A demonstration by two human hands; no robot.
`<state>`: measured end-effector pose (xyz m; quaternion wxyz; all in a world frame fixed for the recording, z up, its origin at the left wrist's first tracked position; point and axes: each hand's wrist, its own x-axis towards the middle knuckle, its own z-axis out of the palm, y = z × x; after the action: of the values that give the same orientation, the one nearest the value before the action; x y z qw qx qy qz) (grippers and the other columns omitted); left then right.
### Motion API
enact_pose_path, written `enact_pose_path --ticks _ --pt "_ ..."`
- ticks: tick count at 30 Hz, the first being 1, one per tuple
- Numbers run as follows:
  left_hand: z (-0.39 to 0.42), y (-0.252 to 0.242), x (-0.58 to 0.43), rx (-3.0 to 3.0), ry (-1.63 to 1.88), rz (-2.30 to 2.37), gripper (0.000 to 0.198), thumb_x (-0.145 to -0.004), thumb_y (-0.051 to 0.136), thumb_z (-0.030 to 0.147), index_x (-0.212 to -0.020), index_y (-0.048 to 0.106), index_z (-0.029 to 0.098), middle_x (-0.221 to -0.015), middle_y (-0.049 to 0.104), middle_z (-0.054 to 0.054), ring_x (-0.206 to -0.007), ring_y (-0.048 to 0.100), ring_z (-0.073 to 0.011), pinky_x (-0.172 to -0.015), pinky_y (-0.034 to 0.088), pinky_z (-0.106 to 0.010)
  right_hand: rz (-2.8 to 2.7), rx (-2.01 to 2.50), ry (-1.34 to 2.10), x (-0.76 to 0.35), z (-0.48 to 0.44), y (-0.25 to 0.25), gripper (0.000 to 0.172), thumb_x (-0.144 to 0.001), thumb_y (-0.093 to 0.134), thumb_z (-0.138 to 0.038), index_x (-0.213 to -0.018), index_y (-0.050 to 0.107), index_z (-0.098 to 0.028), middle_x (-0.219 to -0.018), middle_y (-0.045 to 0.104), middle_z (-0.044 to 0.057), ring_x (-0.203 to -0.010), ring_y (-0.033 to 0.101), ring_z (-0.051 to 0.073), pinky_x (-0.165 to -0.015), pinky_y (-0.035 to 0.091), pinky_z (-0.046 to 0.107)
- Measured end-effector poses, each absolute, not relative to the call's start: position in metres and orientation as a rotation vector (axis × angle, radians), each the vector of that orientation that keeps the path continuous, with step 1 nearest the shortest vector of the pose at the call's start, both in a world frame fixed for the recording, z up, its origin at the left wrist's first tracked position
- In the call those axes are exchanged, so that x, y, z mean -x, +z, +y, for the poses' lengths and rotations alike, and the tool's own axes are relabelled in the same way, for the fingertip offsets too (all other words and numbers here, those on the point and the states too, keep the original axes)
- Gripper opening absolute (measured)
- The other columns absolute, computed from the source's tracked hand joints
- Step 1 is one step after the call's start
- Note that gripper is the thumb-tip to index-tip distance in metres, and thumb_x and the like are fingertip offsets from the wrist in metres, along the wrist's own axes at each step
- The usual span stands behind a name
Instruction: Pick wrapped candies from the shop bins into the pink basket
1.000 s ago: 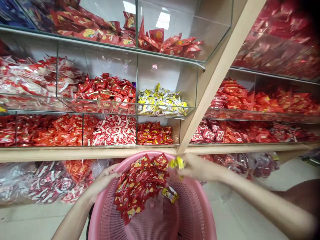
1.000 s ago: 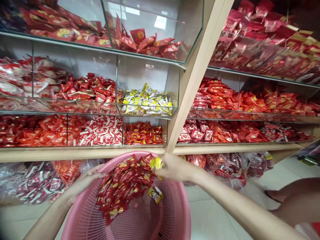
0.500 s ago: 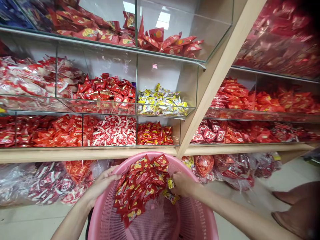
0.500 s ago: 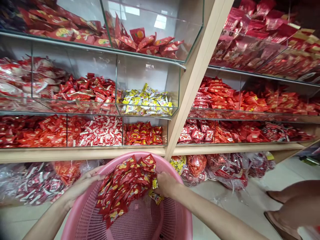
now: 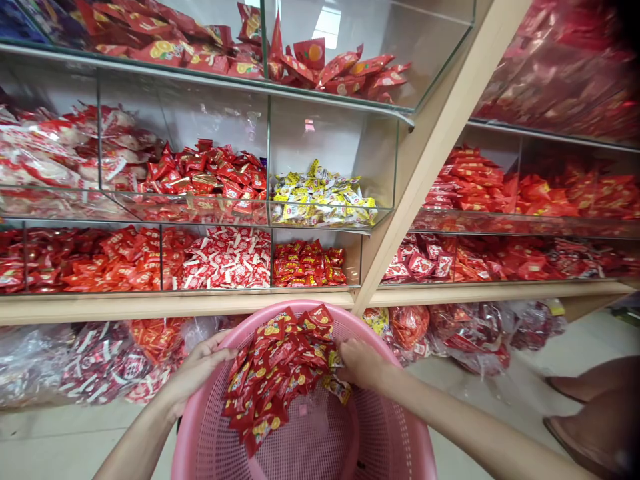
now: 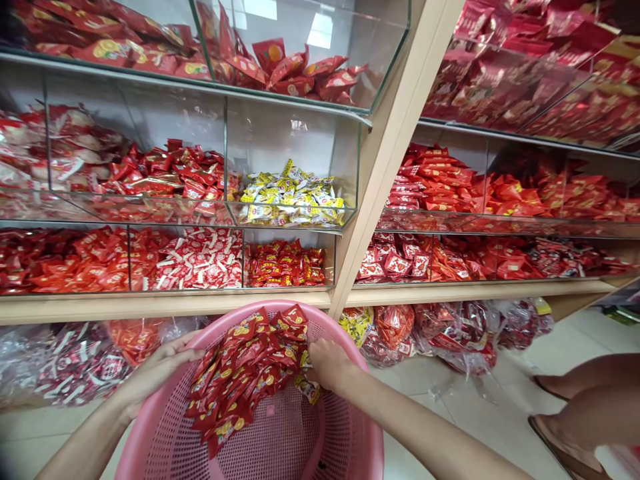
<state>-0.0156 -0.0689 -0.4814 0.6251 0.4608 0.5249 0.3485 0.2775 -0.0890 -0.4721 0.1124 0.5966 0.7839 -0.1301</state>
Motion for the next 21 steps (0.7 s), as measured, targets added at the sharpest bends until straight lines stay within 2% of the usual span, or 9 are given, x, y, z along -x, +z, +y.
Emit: enact_pose_path --ticks 5,9,12,15,18,21 --pt "-0.0687 -0.4804 0.0158 -1.12 0.774 1.165 0.045 -0.069 0.06 0.031 -0.113 0.055 0.021 -0.107 0.065 -0.003 -0.107 0.053 -0.0203 -0.096 0.034 -0.031 2.237 -1.74 -0.221 -0.2733 -0.0958 -0.4711 0.03 -0.074 0.057 -0.028 -0.097 0.062 -0.008 -0.092 0.063 0.014 -0.088 0.06 0.027 -0.073 0.048 0.034" --pt "-0.0689 -0.4807 0.0161 -1.14 0.781 1.191 0.037 -0.07 0.059 0.031 -0.105 0.06 0.019 -0.108 0.065 -0.004 -0.111 0.051 -0.0197 -0.097 0.033 -0.028 2.19 -1.821 -0.124 -0.271 -0.0994 -0.4711 0.022 -0.078 0.049 -0.02 -0.089 0.065 -0.01 -0.093 0.063 0.016 -0.08 0.062 0.026 -0.068 0.049 0.033" --pt "-0.0692 -0.4799 0.0158 -1.13 0.756 1.188 0.035 -0.07 0.058 0.033 -0.102 0.062 0.017 -0.107 0.066 -0.005 -0.108 0.053 -0.0207 -0.094 0.037 -0.029 2.182 -1.833 -0.098 -0.2717 -0.0998 -0.4706 0.025 -0.08 0.043 -0.014 -0.091 0.064 -0.009 -0.094 0.062 0.016 -0.079 0.063 0.025 -0.066 0.049 0.032" --pt "-0.0693 -0.4784 0.0152 -1.141 0.754 1.195 0.039 -0.069 0.059 0.034 -0.104 0.061 0.017 -0.106 0.066 -0.005 -0.106 0.054 -0.0211 -0.093 0.038 -0.029 2.176 -1.832 -0.053 -0.2748 -0.0985 -0.4722 0.027 -0.08 0.042 -0.014 -0.102 0.058 -0.007 -0.09 0.063 0.017 -0.081 0.062 0.025 -0.065 0.049 0.031" --pt "-0.0692 -0.4777 0.0145 -1.118 0.773 1.191 0.049 -0.067 0.061 0.034 -0.112 0.056 0.019 -0.106 0.066 -0.005 -0.103 0.057 -0.0222 -0.092 0.04 -0.031 2.171 -1.833 -0.046 -0.2782 -0.0971 -0.4718 0.033 -0.079 0.048 -0.02 -0.108 0.052 -0.005 -0.093 0.062 0.019 -0.081 0.062 0.027 -0.064 0.049 0.032" --pt "-0.069 -0.4778 0.014 -1.094 0.799 1.191 0.054 -0.065 0.063 0.033 -0.117 0.053 0.021 -0.105 0.066 -0.004 -0.1 0.058 -0.0223 -0.091 0.04 -0.032 2.193 -1.83 -0.101 -0.279 -0.0995 -0.4686 0.035 -0.078 0.053 -0.028 -0.105 0.054 -0.006 -0.092 0.063 0.018 -0.082 0.062 0.027 -0.066 0.049 0.033"
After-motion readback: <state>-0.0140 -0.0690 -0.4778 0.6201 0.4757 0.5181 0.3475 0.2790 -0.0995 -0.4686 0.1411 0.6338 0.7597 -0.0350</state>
